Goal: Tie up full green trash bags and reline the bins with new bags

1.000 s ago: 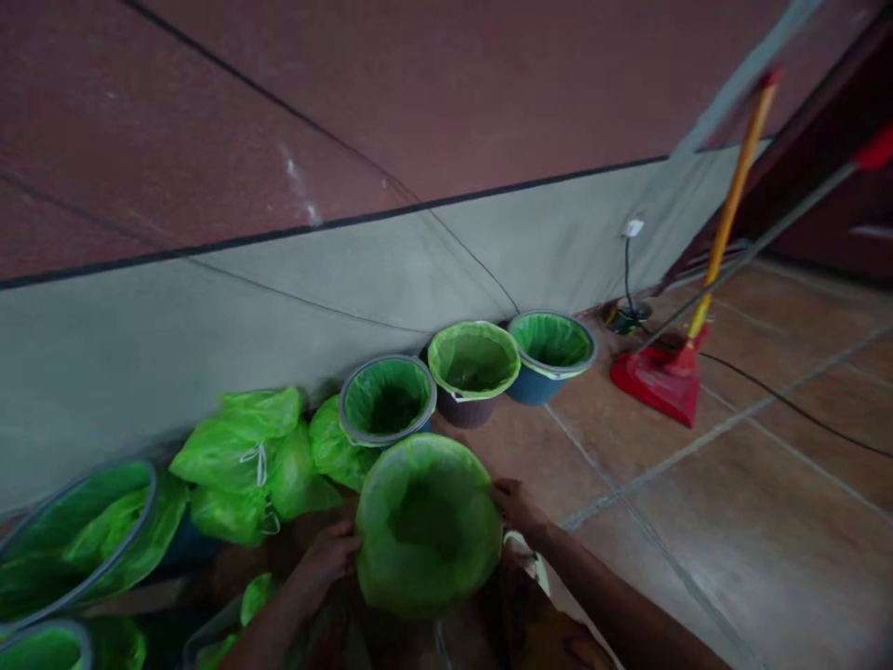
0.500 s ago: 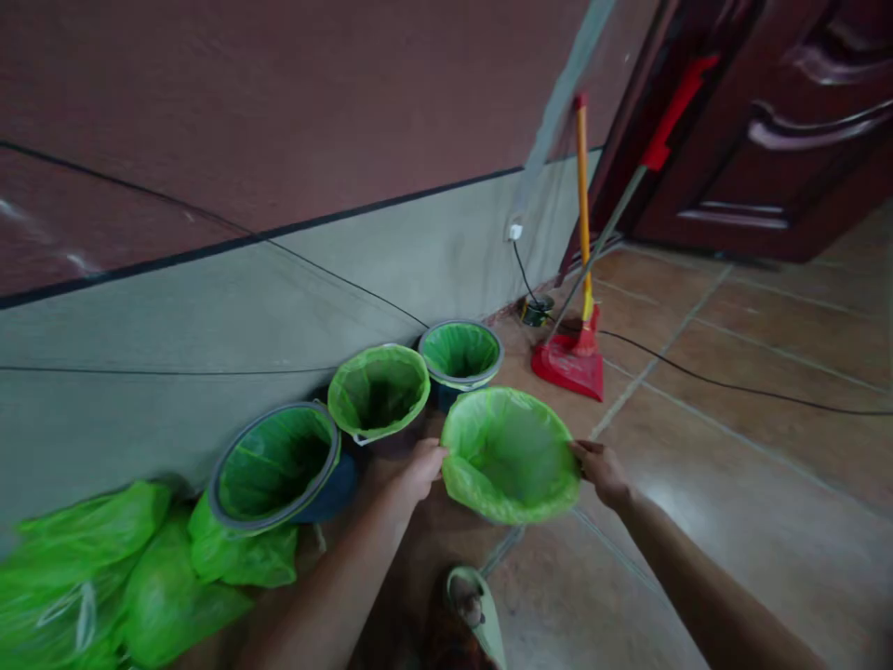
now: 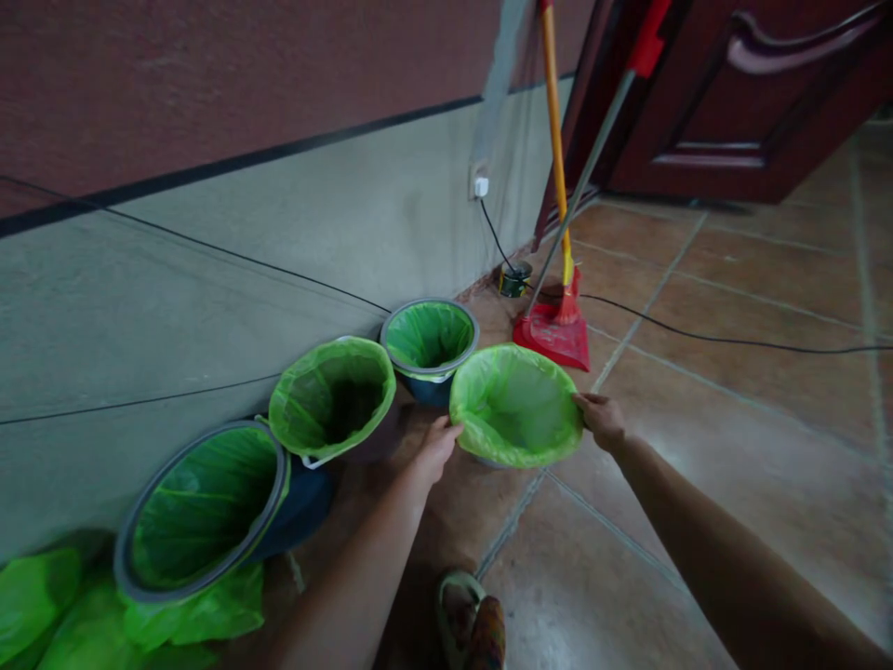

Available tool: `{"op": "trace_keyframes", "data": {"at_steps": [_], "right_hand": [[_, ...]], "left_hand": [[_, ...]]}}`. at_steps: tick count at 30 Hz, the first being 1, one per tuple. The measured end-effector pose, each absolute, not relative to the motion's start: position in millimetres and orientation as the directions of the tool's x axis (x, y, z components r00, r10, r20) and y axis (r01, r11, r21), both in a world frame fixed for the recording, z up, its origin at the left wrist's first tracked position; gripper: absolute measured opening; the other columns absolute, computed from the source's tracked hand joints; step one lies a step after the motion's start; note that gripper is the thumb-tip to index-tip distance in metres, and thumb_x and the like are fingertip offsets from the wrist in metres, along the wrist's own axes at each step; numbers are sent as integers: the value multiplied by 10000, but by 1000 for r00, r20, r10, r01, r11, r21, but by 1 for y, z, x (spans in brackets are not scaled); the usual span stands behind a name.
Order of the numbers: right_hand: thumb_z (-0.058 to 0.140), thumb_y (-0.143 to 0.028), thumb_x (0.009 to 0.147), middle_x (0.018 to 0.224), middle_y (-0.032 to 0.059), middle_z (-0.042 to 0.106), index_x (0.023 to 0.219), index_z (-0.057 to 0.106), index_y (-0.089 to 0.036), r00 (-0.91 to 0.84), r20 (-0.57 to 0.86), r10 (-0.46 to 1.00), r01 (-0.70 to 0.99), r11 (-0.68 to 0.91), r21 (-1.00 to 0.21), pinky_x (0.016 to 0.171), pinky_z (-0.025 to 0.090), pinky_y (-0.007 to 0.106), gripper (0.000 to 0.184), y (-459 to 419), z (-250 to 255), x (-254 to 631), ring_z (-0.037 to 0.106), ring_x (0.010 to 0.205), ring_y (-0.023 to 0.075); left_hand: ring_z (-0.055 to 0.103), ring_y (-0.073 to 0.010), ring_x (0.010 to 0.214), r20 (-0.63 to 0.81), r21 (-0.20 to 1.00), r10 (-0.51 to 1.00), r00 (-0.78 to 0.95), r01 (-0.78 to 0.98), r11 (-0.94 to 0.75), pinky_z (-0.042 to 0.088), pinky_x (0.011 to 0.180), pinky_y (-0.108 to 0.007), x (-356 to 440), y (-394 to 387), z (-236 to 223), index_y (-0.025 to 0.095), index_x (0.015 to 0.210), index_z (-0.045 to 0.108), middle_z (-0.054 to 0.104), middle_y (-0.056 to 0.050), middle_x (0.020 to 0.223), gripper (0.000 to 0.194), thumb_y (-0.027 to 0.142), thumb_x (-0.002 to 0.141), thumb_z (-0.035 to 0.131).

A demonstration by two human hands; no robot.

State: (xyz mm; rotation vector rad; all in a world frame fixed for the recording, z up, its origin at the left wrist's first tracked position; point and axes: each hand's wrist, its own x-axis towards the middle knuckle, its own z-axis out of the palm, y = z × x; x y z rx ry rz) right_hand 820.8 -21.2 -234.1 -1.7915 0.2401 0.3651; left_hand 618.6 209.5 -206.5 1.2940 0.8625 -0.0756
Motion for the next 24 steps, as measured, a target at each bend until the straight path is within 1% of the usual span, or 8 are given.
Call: {"op": "trace_keyframes", "data": {"at_steps": [2,5,7,9,13,16,20,24], "right_hand": [[680,-388,776,641,15,601,825,656,-148,907,-421,16,-409,-208,-889,493,444,251,246,-28,-230,814,527,524,118],[605,-570,824,810,45,655,928,634,-197,856,-516,-14,-512,-146,-846,539,519,285,389,-37,-224,785,620,645,158],[602,-630,811,900,61,676,972,632,-213,822,-568,37,-563,-102,-820,578,557,309,448,-37,-224,755,655,729,182],[699,-558,766,898,52,686,962,637,-212,797,-594,111,-590,-65,-805,614,577,307,402,-31,-227,723,664,761,181],[803,-346,685,703,11,662,836,632,-188,747,-632,204,-661,138,-737,642,591,269,278,-11,-240,681,636,635,137],[837,-283,625,589,-8,630,757,631,-168,783,-602,157,-622,195,-758,587,577,219,270,-8,-245,680,602,537,110],[886,-261,539,658,-2,680,764,655,-140,828,-552,93,-559,196,-806,556,586,205,345,-25,-245,701,615,541,100],[887,-229,541,632,-8,667,729,646,-133,823,-562,83,-567,189,-802,573,604,209,321,-37,-244,721,633,561,105]], "left_hand": [[629,-228,1108,-616,788,404,676,529,316,460,884,-333,610,209,-203,211,1144,622,676,-118,1233,294,332,876,613],[623,-219,1146,-651,759,408,640,537,368,449,910,-324,596,209,-200,221,1230,566,615,-112,1338,392,360,870,633],[637,-215,1130,-661,749,409,629,519,412,453,911,-319,585,209,-202,209,1250,546,589,-129,1368,442,359,850,659],[655,-219,1097,-660,747,398,637,503,435,462,906,-323,572,208,-207,185,1214,565,600,-148,1347,439,351,825,682],[686,-225,1024,-681,725,374,630,510,462,477,889,-333,537,209,-221,167,1123,608,670,-147,1233,413,353,770,714],[692,-234,1018,-749,662,373,548,583,471,476,886,-336,500,219,-231,161,1109,622,694,-146,1189,442,357,729,737],[701,-254,1016,-798,601,419,434,630,492,481,903,-361,444,243,-237,164,1081,632,715,-147,1150,454,396,708,748],[708,-269,1002,-819,556,476,321,649,519,496,887,-361,401,266,-234,153,1050,640,726,-155,1114,411,360,711,746]]}}
